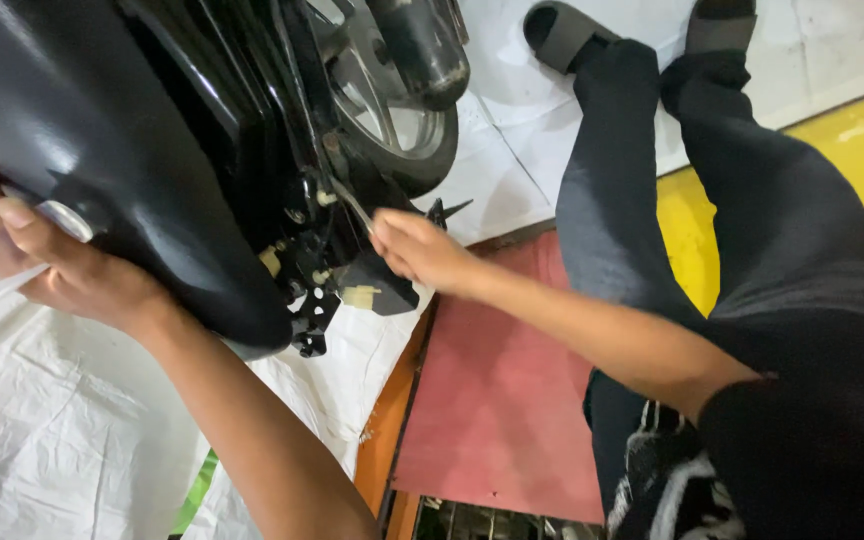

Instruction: The person uses a wrench to tighten bolts on the rear section of a motorcycle while holding a spray bottle in the other hand. The person works on the area near the seat and rear wheel, occasionally adjusting their position to reach different fasteners.

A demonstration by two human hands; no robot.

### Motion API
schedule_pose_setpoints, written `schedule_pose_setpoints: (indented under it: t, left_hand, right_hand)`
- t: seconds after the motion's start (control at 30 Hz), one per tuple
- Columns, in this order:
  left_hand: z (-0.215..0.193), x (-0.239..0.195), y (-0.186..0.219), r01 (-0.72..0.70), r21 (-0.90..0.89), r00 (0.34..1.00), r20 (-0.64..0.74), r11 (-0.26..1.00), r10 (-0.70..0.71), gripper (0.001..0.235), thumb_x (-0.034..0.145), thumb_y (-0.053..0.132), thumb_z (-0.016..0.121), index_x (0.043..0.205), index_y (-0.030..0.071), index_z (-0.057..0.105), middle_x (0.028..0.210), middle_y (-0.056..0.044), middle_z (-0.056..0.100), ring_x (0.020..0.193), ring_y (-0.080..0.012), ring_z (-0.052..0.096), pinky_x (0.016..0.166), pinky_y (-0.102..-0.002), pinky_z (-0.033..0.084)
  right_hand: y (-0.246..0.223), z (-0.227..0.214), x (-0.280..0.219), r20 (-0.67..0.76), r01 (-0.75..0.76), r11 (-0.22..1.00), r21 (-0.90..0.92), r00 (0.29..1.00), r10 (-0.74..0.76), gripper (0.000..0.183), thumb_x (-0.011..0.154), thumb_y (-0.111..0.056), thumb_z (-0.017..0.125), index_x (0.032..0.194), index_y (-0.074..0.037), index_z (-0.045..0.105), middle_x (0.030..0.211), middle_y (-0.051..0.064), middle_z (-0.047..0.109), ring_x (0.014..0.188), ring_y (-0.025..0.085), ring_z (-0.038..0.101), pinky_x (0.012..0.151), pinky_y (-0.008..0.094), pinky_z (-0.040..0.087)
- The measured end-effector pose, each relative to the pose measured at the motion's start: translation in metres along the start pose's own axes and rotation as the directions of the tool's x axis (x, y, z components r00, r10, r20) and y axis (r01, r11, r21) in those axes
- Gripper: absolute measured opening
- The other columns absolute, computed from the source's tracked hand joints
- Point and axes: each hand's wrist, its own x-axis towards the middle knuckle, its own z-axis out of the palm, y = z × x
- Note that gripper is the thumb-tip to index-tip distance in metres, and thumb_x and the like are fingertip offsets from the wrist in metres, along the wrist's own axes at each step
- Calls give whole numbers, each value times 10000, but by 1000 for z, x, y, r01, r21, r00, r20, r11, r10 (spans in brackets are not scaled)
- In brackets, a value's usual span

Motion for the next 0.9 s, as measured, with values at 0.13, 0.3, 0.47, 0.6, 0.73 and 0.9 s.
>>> schedule_pose_setpoints:
  t: [0.13, 0.3, 0.47, 0.6, 0.73, 0.9]
  left_hand:
    - [1, 1, 3, 80, -33, 997, -22, 996, -81, 452, 1145, 380, 489, 1416, 38, 608, 1442, -112, 602, 1336, -291, 588, 1156, -384, 418]
    - [-1, 1, -5, 23, 7, 1000, -15, 1000, -23, 353, 1154, 289, 489, 1397, 74, 628, 1381, -103, 641, 1219, -277, 603, 1081, -373, 431]
    - [3, 3, 8, 40, 41, 999, -29, 998, -38, 402, 1144, 318, 479, 1385, 29, 621, 1378, -127, 611, 1281, -295, 587, 1116, -391, 408]
    - [-1, 0, -5, 115, -9, 993, -24, 993, -115, 397, 1141, 333, 483, 1416, 79, 617, 1435, -59, 628, 1326, -236, 590, 1141, -350, 404]
    - [0, 0, -2, 113, 35, 993, -35, 993, -111, 403, 1142, 385, 469, 1427, 139, 613, 1445, -30, 618, 1342, -233, 588, 1163, -363, 410]
    - [2, 0, 3, 137, 21, 990, -32, 990, -136, 427, 1131, 386, 472, 1421, 105, 612, 1442, -55, 610, 1344, -245, 581, 1159, -373, 412]
  right_hand:
    - [-34, 4, -11, 65, -18, 985, 172, 998, 7, 315, 1091, -350, 382, 898, -126, 487, 573, -55, 386, 443, 43, 290, 369, 211, 211]
    - [-34, 3, -2, 102, -33, 960, 279, 995, 5, 337, 1057, -439, 434, 912, -145, 512, 554, -71, 416, 408, 34, 280, 353, 212, 207]
    - [-24, 3, -10, 160, -59, 928, 368, 987, -1, 294, 1083, -352, 423, 913, -123, 494, 554, -51, 416, 397, 45, 246, 332, 224, 199]
    - [-27, -2, 5, 45, 30, 999, 30, 999, -32, 361, 1080, -417, 383, 905, -129, 515, 581, -55, 453, 434, 50, 382, 395, 204, 361]
    - [-27, 2, 9, 25, 182, 980, 79, 983, -184, 291, 1093, -289, 377, 897, -95, 470, 712, -21, 441, 546, 66, 385, 498, 229, 335]
    - [-28, 1, -3, -205, 191, 884, -427, 932, -300, 235, 1015, -238, 417, 851, -93, 504, 698, 11, 547, 625, 160, 498, 633, 323, 433]
